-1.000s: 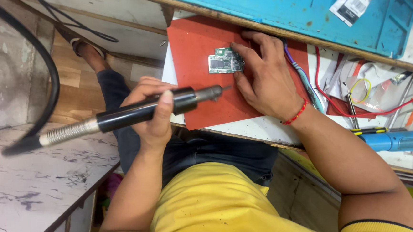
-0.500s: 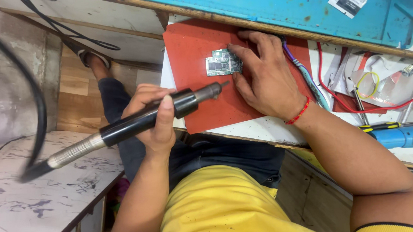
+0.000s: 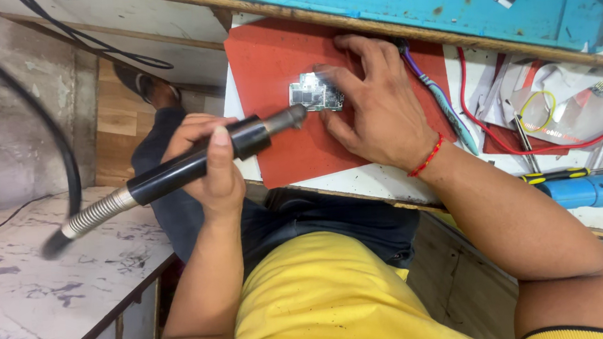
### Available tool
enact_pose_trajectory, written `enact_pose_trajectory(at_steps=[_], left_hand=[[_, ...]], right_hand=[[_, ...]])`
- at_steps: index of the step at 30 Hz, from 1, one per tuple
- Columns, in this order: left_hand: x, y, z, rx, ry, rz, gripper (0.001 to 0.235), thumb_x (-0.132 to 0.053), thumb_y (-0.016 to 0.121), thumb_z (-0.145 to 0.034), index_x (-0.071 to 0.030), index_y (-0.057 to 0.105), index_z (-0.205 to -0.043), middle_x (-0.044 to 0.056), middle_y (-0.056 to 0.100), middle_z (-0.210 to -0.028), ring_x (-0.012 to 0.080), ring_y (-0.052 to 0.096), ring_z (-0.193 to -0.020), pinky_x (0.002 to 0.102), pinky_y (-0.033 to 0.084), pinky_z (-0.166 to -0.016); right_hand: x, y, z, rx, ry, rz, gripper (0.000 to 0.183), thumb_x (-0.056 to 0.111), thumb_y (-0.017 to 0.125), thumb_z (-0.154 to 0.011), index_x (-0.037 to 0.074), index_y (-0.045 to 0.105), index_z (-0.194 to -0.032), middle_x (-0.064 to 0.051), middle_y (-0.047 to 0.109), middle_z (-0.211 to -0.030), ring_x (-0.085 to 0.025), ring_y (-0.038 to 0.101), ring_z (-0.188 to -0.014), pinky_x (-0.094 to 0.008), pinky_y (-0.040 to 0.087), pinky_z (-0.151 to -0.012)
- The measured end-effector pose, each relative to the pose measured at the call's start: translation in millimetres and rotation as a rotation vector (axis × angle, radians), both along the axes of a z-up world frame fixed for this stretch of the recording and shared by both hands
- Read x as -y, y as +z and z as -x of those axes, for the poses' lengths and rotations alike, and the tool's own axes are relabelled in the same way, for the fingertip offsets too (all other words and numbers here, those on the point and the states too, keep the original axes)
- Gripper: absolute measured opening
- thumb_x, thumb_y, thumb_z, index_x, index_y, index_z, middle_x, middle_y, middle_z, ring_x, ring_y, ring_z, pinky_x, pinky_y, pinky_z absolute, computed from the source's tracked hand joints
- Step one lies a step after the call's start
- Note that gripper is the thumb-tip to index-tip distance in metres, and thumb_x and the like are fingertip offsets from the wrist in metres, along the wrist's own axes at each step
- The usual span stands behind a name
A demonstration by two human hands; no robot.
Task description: The person uses a hot air gun to heat a small circuit board placed on a red mat. They then use a purple tool to scrape or clean the surface of the board. The person is seated at a cluttered workbench with various tools and electronic parts visible.
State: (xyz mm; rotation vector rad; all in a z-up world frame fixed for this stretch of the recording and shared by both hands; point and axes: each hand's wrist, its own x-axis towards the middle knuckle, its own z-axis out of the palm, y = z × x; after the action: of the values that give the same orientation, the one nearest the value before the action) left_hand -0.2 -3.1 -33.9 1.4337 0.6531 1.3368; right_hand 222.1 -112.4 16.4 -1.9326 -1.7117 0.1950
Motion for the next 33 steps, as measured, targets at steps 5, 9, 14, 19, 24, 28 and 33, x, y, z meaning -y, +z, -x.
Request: enact_pose_trajectory(at_steps=[5, 9, 14, 19, 24, 28, 33], left_hand=[[-6, 4, -2, 0.183, 0.055, 0.290, 0.013, -0.009, 0.064, -0.101, 0.000, 0.055, -0.102, 0.015, 0.064, -0.101, 0.0214, 0.062, -0.094, 0.035, 0.052, -0.093], [-8, -2, 2, 0.185, -0.056, 0.169, 0.012, -0.010, 0.064, -0.103, 0.000, 0.056, -0.104, 0.015, 0.066, -0.099, 0.0223, 0.065, -0.094, 0.036, 0.052, -0.093], [-7, -9, -2, 0.149, -0.013, 0.145, 0.011, -0.009, 0.065, -0.103, 0.000, 0.058, -0.107, 0.015, 0.065, -0.108, 0.0234, 0.066, -0.104, 0.039, 0.052, -0.102], [4, -5, 2, -0.003, 0.097, 0.091, 0.014, -0.010, 0.067, -0.102, 0.001, 0.060, -0.108, 0.017, 0.069, -0.108, 0.0217, 0.066, -0.100, 0.036, 0.053, -0.096], [-1, -2, -1, -0.020, 0.022, 0.017, 0.013, -0.010, 0.068, -0.101, 0.000, 0.062, -0.107, 0.017, 0.069, -0.106, 0.0226, 0.068, -0.099, 0.035, 0.055, -0.097], [0, -6, 3, 0.058, -0.015, 0.113, 0.016, -0.011, 0.068, -0.102, 0.001, 0.061, -0.110, 0.015, 0.067, -0.113, 0.0208, 0.067, -0.101, 0.034, 0.054, -0.099], [-2, -2, 1, 0.047, 0.098, 0.222, 0.016, -0.010, 0.069, -0.098, 0.001, 0.061, -0.106, 0.016, 0.068, -0.106, 0.0209, 0.064, -0.093, 0.035, 0.053, -0.091]], right_hand=[[-4, 6, -1, -0.072, -0.034, 0.012, 0.046, 0.019, 0.079, -0.085, 0.009, 0.067, -0.128, -0.022, 0.048, -0.145, -0.042, 0.046, -0.128, -0.049, 0.045, -0.109], [-2, 0, -1, -0.045, -0.021, -0.022, 0.047, 0.020, 0.079, -0.085, 0.007, 0.067, -0.129, -0.022, 0.048, -0.144, -0.043, 0.045, -0.129, -0.051, 0.043, -0.110], [-2, -2, -2, -0.054, -0.030, -0.021, 0.047, 0.020, 0.078, -0.085, 0.006, 0.067, -0.129, -0.022, 0.048, -0.144, -0.043, 0.044, -0.129, -0.051, 0.042, -0.111], [-2, 0, 2, -0.027, -0.024, -0.031, 0.048, 0.018, 0.077, -0.085, 0.007, 0.068, -0.131, -0.021, 0.049, -0.143, -0.042, 0.044, -0.129, -0.051, 0.042, -0.111], [-4, -1, -3, -0.051, -0.059, -0.027, 0.048, 0.014, 0.074, -0.087, 0.004, 0.066, -0.134, -0.021, 0.049, -0.143, -0.041, 0.046, -0.129, -0.049, 0.042, -0.112], [0, -4, 0, -0.063, -0.052, -0.019, 0.049, 0.013, 0.073, -0.087, 0.003, 0.065, -0.134, -0.020, 0.050, -0.144, -0.041, 0.046, -0.129, -0.048, 0.042, -0.112], [-4, 2, -1, -0.025, -0.031, -0.035, 0.046, 0.014, 0.076, -0.086, 0.006, 0.066, -0.131, -0.020, 0.050, -0.142, -0.041, 0.046, -0.128, -0.050, 0.041, -0.112]])
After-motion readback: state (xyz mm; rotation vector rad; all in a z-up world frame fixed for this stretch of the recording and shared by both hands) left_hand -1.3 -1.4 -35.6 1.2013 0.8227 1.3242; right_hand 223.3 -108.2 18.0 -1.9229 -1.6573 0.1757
